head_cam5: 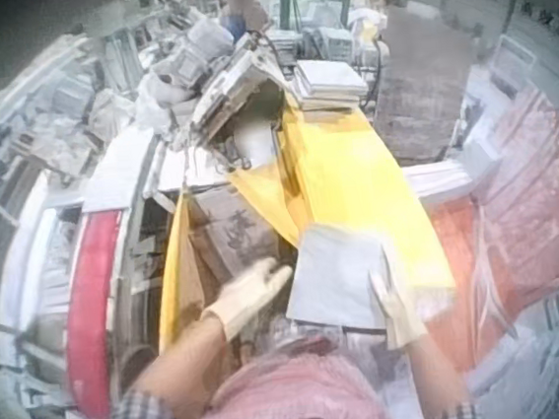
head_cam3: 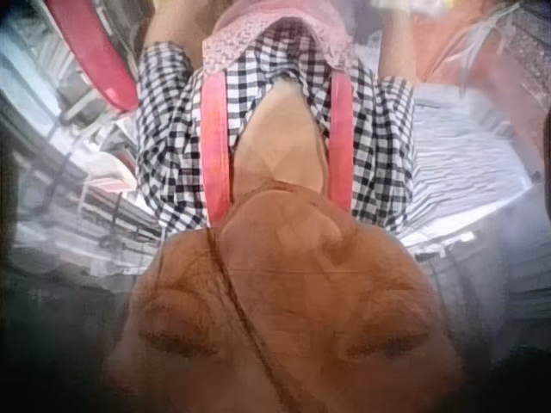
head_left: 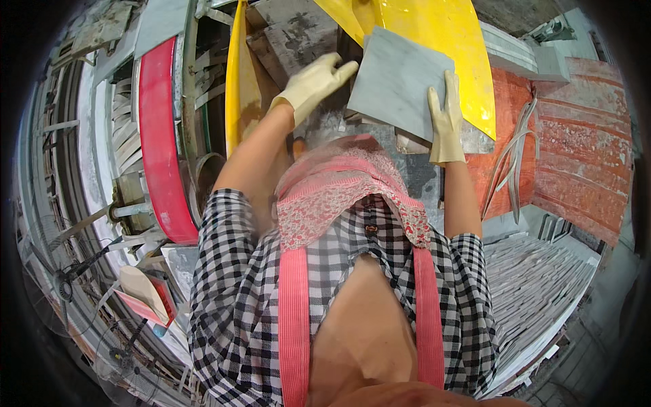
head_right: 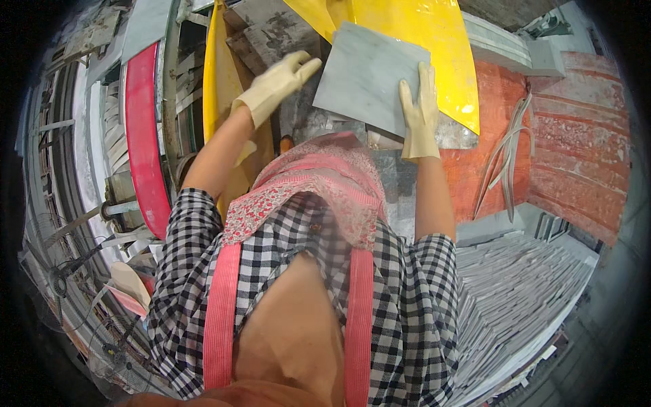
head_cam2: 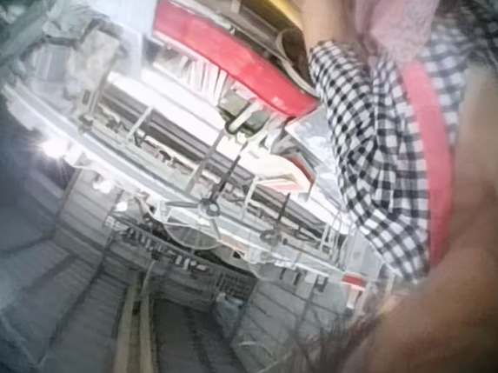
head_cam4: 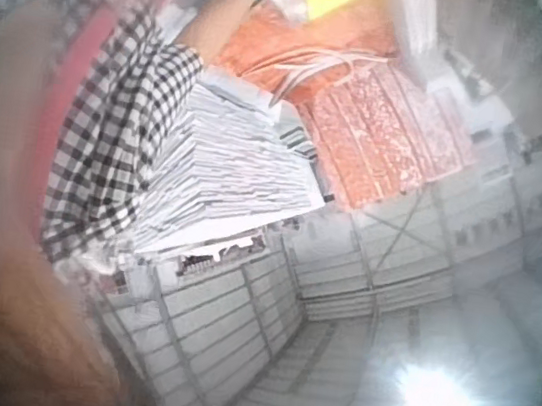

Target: The person repeatedly picks up rectangular tiles from a yellow conveyor and stacks them into a neat pile. The person uses both hands to lift and place each tile, maintaining alignment as the stack grows.

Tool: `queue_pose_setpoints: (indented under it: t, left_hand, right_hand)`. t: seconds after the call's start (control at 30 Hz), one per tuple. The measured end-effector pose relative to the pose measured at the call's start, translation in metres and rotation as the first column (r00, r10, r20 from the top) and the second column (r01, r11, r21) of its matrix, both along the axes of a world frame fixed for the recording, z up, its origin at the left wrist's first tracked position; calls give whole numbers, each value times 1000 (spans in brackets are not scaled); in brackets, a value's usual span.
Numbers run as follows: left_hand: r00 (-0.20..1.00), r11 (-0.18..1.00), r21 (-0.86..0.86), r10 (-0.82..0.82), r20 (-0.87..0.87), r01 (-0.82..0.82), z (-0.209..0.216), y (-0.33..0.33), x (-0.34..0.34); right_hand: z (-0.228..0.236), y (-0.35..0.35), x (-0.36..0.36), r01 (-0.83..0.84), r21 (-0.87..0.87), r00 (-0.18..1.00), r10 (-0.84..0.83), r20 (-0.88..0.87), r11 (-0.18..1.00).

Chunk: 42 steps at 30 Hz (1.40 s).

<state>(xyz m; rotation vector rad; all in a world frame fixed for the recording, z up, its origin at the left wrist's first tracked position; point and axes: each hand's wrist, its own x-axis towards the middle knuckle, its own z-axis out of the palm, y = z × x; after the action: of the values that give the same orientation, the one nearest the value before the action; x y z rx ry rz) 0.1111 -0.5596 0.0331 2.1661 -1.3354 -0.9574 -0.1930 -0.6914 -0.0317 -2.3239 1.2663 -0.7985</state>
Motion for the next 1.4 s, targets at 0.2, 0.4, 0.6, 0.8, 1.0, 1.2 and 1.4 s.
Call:
queue_pose_setpoints:
  t: [0.2, 0.4, 0.6, 0.8, 1.0, 1.2, 1.4]
  left_hand:
    - [623, 960, -73, 117, -773, -271, -27, 2, -72]
    - [574, 971, 3, 143, -806, -238, -17, 22, -74]
    - [890, 831, -458, 93, -446, -316, -10, 25, 9]
    - [364, 176, -325, 275, -890, -929, -39, 64, 238]
    - [-237, 30, 246, 169, -957, -969, -44, 55, 302]
    - [-516, -126, 512, -2, -857, -850, -37, 36, 307]
    - [-311, -74, 303, 304, -900, -950, -47, 35, 317]
  right_hand:
    - [4, -4, 3, 53, 236, 995, -70, 66, 970]
    - [19, 12, 8, 113, 18, 983, -109, -148, 993]
    - [32, 21, 3, 64, -63, 981, -74, -182, 996]
    - [33, 21, -16, 80, -3, 988, -80, -132, 997]
    - [36, 18, -17, 71, 46, 993, -66, -102, 996]
    - [47, 19, -15, 179, 115, 982, -169, -88, 977]
    - [42, 14, -39, 144, 103, 988, -138, -61, 984]
